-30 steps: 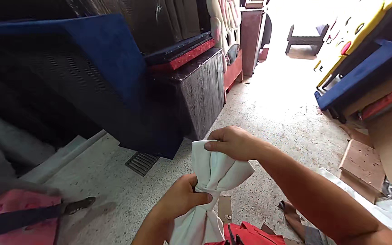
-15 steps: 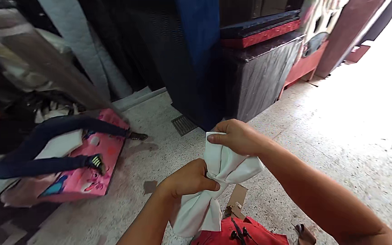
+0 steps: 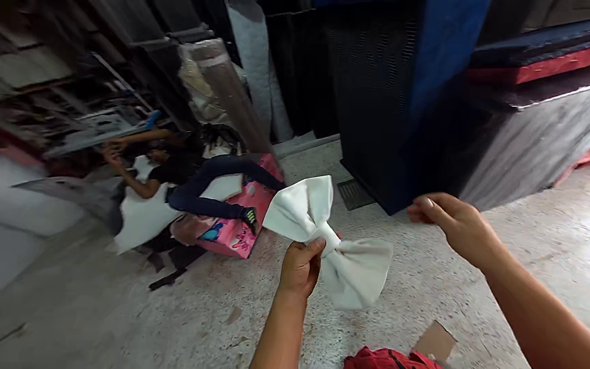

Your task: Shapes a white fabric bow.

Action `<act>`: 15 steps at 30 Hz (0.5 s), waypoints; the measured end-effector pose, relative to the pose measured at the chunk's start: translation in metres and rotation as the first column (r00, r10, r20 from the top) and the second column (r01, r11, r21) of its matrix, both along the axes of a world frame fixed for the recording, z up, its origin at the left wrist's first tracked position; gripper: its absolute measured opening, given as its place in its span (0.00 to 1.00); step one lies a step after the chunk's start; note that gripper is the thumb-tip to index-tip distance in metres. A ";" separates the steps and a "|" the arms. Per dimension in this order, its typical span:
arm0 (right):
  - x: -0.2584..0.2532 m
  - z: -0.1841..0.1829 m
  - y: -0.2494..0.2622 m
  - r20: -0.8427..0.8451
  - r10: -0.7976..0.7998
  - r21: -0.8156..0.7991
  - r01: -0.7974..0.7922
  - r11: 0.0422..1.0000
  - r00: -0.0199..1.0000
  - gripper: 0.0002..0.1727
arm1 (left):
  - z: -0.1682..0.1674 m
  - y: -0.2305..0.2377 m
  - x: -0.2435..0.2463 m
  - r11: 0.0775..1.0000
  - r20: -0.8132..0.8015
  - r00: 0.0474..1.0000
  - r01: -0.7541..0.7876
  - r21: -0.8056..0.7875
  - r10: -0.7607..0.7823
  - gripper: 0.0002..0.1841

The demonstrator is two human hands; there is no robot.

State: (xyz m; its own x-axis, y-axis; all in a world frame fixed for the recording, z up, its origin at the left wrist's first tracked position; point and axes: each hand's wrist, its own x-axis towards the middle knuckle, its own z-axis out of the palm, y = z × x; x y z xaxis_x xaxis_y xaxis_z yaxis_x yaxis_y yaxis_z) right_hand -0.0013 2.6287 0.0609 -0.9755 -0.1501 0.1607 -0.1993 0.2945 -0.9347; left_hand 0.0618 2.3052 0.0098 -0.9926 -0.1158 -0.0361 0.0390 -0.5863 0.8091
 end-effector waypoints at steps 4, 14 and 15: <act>-0.004 -0.062 -0.041 0.243 0.179 -0.054 -0.171 0.984 0.953 0.21 | -0.002 -0.041 -0.005 0.959 -0.041 0.971 -0.226 0.171 0.236 0.18; -0.047 -0.051 -0.198 0.303 0.665 -0.362 -0.563 0.743 0.683 0.29 | 0.000 -0.064 0.028 0.800 -0.071 0.803 -0.576 0.165 0.592 0.22; -0.051 -0.046 -0.212 0.307 0.683 -0.412 -0.554 0.724 0.663 0.25 | 0.000 -0.063 0.034 0.782 -0.071 0.782 -0.606 0.147 0.620 0.23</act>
